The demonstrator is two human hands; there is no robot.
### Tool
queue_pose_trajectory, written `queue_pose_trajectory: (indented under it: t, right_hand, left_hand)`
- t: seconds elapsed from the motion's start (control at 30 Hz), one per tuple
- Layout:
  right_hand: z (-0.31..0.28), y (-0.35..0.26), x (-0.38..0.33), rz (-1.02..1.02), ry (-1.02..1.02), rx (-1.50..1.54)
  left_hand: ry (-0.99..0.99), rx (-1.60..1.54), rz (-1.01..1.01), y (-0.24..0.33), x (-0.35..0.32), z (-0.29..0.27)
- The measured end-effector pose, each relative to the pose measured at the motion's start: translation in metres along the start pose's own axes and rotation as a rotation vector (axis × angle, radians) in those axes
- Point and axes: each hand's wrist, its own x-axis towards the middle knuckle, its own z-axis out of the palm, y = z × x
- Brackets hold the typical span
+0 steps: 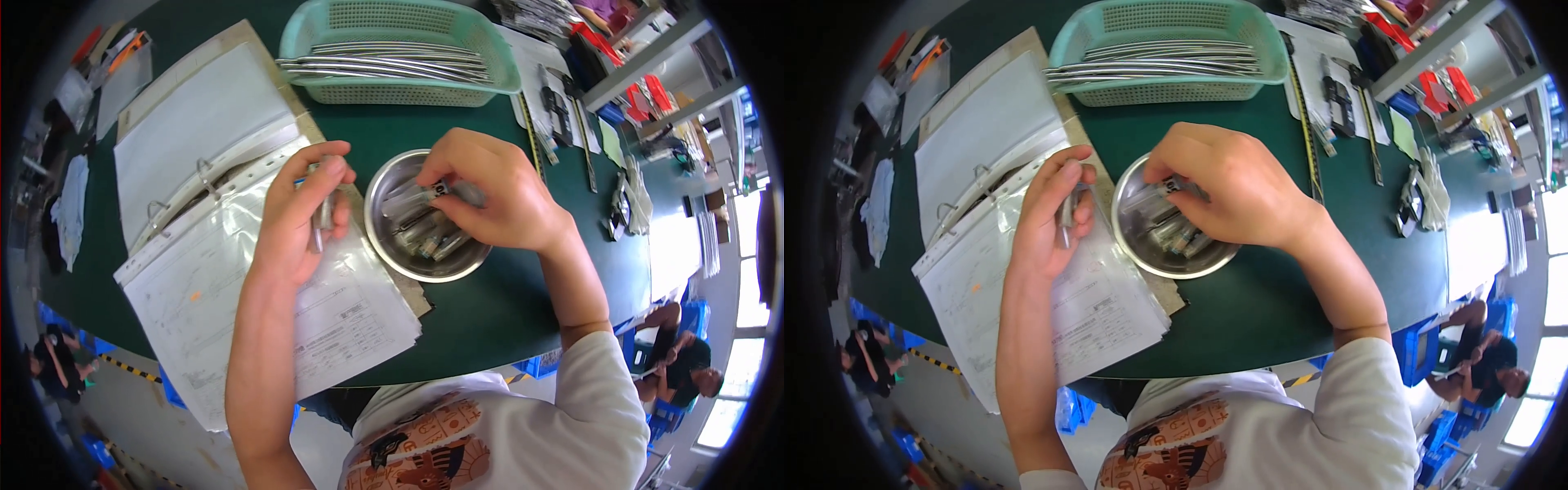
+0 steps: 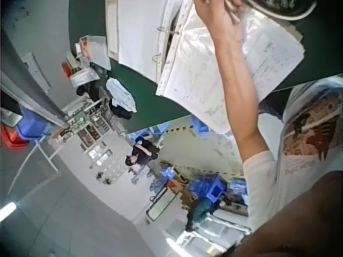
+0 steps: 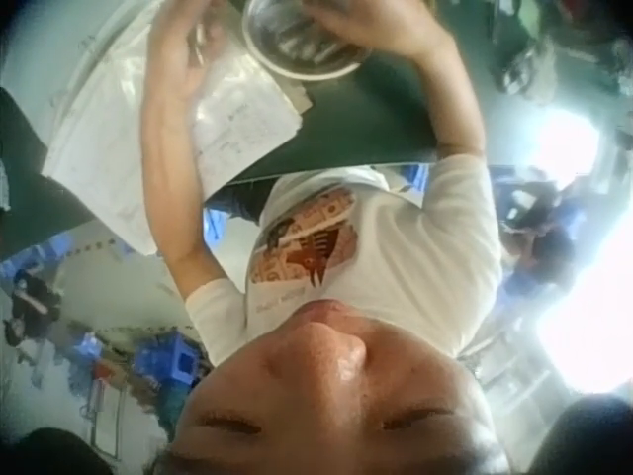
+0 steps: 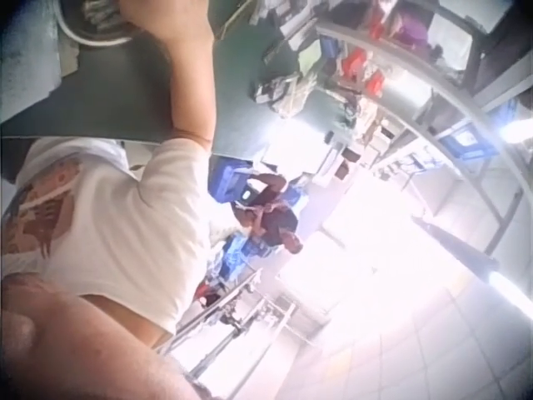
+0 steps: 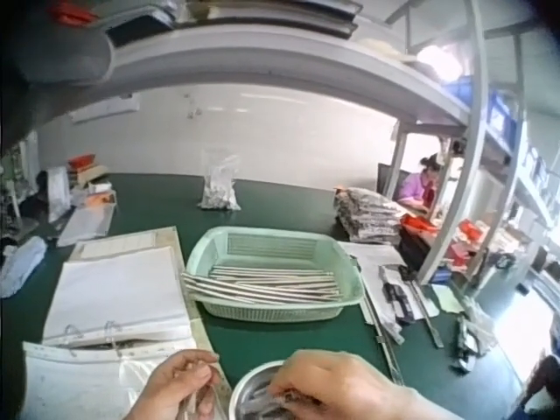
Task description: Inspecting and measuring various metal tubes and components using a digital caliper according to technical documentation.
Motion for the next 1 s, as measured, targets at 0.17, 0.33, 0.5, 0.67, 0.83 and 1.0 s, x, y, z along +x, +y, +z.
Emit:
queue_pose_trajectory:
  t: [0.17,0.33,0.5,0.67,0.83,1.0]
  right_hand:
    - [0.002,-0.005,0.005,-0.061,-0.008,-0.075]
    - [-0.002,-0.011,-0.001,0.024,-0.016,-0.057]
    - [0.013,-0.013,0.005,-0.061,0.188,-0.073]
    - [0.013,-0.012,0.007,-0.152,0.234,-0.118]
    - [0.007,-0.009,-0.006,-0.116,0.361,0.002]
    - [0.002,-0.012,-0.013,-0.179,0.381,0.018]
  left_hand:
    - [-0.006,-0.016,0.043,-0.005,0.001,0.003]
    - [-0.033,0.051,0.017,-0.003,-0.002,0.015]
    - [-0.088,0.131,0.051,-0.003,-0.007,0.015]
    - [-0.077,0.065,0.079,-0.005,-0.008,0.024]
    - [-0.152,-0.107,0.155,-0.007,-0.014,0.036]
    - [-0.277,-0.214,0.159,-0.007,-0.019,0.042]
